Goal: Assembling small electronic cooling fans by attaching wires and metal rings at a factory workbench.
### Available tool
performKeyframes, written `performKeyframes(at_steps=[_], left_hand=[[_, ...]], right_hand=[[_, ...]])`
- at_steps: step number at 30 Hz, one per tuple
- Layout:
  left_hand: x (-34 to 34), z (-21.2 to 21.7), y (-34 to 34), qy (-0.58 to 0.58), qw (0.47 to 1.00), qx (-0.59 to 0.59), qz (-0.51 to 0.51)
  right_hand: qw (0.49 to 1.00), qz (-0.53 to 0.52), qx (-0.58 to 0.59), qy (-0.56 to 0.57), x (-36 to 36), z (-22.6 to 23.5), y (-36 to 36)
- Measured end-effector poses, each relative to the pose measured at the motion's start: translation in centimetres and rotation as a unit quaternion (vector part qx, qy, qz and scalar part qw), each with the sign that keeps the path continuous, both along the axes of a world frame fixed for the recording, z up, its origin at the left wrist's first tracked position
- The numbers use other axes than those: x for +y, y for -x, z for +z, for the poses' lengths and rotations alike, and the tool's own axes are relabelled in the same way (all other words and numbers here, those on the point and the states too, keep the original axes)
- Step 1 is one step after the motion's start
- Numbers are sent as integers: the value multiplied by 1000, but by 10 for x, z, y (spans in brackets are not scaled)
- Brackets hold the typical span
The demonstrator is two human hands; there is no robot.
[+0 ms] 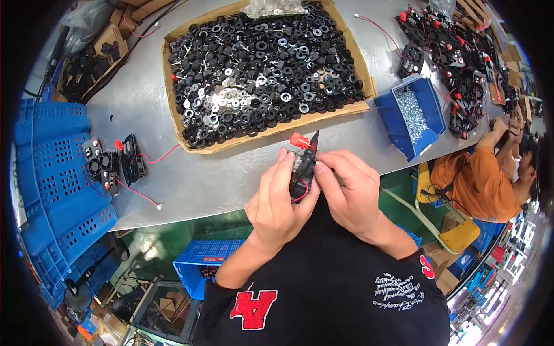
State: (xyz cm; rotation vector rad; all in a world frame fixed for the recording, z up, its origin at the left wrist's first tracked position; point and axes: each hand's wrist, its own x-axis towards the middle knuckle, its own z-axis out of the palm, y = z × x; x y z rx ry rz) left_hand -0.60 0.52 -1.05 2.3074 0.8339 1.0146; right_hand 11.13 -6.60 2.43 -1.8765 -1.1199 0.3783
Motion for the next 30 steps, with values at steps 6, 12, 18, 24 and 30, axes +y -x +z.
performKeyframes(at_steps=[6, 12, 18, 24, 30], left_hand=[[5, -5, 2, -24, 1000, -6, -4], [8, -6, 1, -37, 999, -28, 1], [7, -7, -1, 92, 992, -81, 3], [1, -15, -2, 156, 982, -102, 38], [2, -13, -4, 70, 993, -95, 24]], right_hand=[[992, 10, -123, 25, 3, -2, 5], [1000, 5, 10, 2, 5, -9, 0], [985, -61, 145, -69, 11, -11, 4], [998, 4, 64, -20, 9, -6, -1], [993, 26, 109, 24, 9, 5, -8]])
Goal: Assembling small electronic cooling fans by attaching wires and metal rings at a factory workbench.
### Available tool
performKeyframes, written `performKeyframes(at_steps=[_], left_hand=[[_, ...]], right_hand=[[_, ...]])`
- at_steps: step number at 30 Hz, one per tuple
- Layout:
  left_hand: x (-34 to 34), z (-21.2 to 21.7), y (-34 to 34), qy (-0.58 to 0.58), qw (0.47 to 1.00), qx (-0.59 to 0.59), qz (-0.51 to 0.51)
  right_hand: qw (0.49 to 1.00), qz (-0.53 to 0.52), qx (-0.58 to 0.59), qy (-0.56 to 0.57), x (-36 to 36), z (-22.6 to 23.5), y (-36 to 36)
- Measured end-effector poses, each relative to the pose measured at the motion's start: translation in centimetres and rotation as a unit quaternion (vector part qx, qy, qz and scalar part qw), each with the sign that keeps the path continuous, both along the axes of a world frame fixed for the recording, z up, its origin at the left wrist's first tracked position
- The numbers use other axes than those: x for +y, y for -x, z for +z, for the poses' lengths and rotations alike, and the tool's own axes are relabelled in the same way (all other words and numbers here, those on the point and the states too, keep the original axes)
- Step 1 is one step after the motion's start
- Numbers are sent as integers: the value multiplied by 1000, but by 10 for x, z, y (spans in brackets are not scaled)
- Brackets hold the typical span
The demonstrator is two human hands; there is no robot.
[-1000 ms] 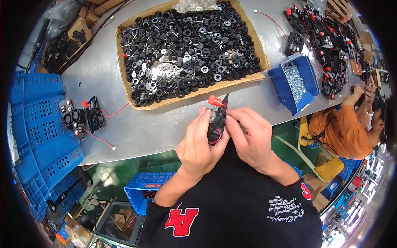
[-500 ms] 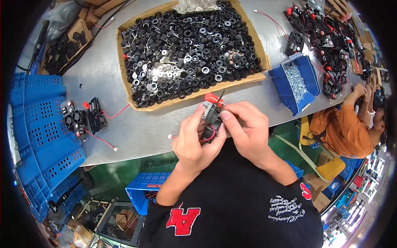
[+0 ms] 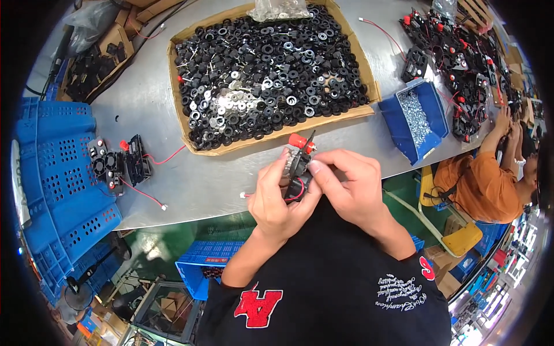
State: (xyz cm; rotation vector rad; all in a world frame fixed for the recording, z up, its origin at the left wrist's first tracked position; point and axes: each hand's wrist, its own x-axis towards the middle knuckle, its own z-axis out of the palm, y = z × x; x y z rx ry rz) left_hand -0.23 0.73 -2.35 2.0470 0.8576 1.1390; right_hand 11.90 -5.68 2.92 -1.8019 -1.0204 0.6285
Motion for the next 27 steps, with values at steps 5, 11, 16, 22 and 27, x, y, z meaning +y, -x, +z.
performKeyframes(at_steps=[5, 11, 16, 22, 27], left_hand=[[0, 0, 1, 36, 999, 3, -6], [-6, -4, 2, 62, 998, -8, 8], [-5, -3, 2, 41, 999, -4, 9], [0, -1, -7, 12, 1000, 18, 17], [5, -1, -5, 22, 999, 5, 30]], right_hand=[[991, 34, -132, -4, 0, -3, -4], [988, 11, -136, -71, -5, -5, 3], [983, -26, -171, -56, -3, -5, 10], [986, -26, -161, -23, -3, -6, 5], [977, 11, -204, -61, 1, -8, 3]])
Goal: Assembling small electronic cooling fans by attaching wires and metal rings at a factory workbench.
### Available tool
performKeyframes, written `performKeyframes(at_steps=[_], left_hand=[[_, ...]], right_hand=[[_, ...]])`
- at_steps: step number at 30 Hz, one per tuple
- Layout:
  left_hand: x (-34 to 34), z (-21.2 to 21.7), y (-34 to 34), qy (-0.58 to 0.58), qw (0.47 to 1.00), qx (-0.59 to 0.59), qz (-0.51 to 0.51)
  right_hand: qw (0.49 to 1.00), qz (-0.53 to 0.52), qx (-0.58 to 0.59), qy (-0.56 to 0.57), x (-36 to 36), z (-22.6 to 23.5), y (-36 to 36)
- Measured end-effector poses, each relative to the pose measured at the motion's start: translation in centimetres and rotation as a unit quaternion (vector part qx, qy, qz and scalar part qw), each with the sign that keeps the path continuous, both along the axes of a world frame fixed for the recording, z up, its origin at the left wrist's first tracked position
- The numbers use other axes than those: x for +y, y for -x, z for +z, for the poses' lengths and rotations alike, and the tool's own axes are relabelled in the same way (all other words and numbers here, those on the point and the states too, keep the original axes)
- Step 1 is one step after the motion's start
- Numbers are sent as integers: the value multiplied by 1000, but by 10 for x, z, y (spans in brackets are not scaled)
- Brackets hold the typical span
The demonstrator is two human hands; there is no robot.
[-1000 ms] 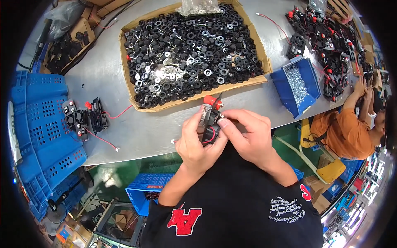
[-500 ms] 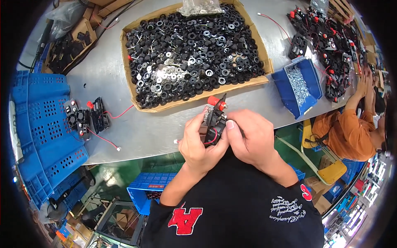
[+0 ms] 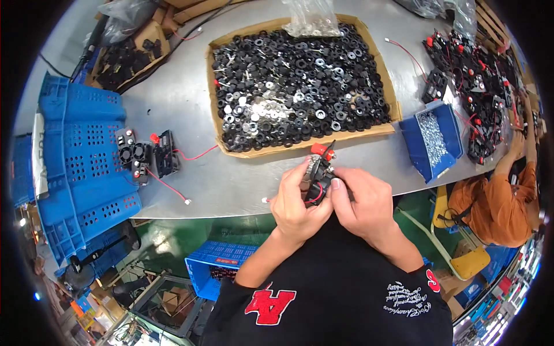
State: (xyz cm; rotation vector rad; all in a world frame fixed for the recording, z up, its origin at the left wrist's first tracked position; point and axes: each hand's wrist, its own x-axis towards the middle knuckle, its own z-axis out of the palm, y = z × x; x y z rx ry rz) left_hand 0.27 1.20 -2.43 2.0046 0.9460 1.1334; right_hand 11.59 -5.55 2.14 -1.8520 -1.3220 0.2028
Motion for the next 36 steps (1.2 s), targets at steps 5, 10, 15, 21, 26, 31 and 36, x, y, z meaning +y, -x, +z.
performKeyframes(at_steps=[5, 10, 15, 21, 26, 31, 36], left_hand=[[-11, 15, 23, 131, 991, 27, -1], [16, 31, 40, 285, 957, -37, 28], [94, 25, 116, 232, 952, -45, 196], [193, 45, 143, 278, 916, -169, 236], [222, 29, 159, -113, 907, 246, 322], [175, 46, 150, -402, 754, 343, 390], [123, -10, 114, -309, 833, 312, 337]], right_hand=[[1000, 7, 1, 20, -4, 11, 17], [999, -15, -2, 40, -29, -3, 4], [994, 89, -47, 39, -40, -7, -3], [987, 127, -73, 66, -55, -3, -10], [990, 120, -70, -26, -47, -19, -11], [967, 92, -173, -162, -80, -13, -46], [924, -300, -233, -45, -125, 7, -174]])
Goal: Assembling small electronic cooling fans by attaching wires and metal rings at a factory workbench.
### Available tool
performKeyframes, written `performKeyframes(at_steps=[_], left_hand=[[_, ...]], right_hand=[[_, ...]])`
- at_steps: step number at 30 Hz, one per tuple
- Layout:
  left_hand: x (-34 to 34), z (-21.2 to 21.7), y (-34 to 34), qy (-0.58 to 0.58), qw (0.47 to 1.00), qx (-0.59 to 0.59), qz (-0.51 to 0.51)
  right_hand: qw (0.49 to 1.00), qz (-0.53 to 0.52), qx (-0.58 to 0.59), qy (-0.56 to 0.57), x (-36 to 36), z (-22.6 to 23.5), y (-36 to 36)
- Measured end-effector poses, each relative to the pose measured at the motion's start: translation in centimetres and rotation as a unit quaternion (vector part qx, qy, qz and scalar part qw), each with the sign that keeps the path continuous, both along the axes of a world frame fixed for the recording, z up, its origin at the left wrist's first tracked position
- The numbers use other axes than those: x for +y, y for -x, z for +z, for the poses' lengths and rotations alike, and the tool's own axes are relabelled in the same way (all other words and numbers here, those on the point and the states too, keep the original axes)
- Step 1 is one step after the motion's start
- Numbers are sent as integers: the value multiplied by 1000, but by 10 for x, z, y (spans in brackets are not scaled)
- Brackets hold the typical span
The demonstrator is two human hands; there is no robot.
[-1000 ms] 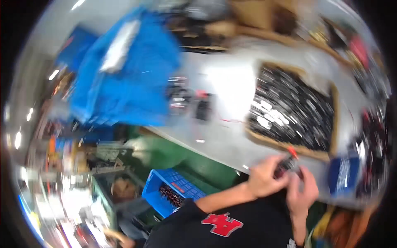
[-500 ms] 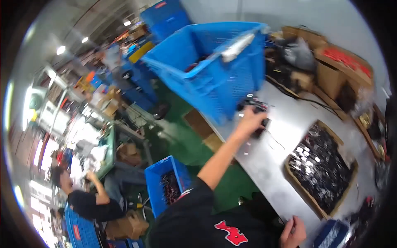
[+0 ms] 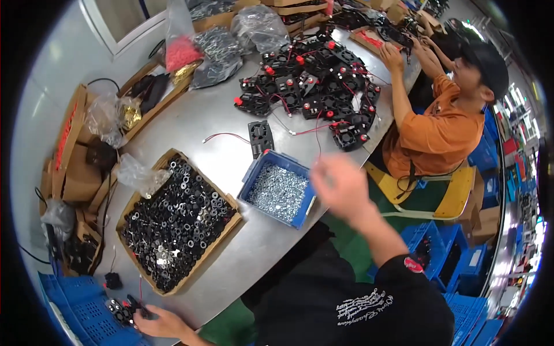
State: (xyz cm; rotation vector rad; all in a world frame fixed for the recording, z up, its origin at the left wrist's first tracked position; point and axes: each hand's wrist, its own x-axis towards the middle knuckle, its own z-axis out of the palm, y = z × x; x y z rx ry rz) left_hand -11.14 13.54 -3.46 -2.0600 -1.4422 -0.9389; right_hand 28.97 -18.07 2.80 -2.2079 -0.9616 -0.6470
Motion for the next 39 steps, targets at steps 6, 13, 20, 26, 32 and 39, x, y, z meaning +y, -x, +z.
performKeyframes(at_steps=[6, 13, 20, 26, 32, 39], left_hand=[[-60, 0, -44, 67, 991, -100, -66], [-111, 10, -69, 240, 913, -246, -220], [-136, 30, -114, 405, 804, -193, -390], [-152, 58, -129, 654, 488, -355, -457], [-142, 68, -126, 710, 383, -462, -369], [-119, 33, -68, 631, 504, -539, -237]], right_hand=[[920, -265, 194, 215, -35, -11, -90], [958, -130, 250, -62, -33, 1, -73], [916, 114, 291, -251, -23, 38, -43], [927, 309, 193, -89, 18, 54, 48], [874, 480, 17, 66, 76, 16, 131], [903, 383, 101, 168, 119, 32, 102]])
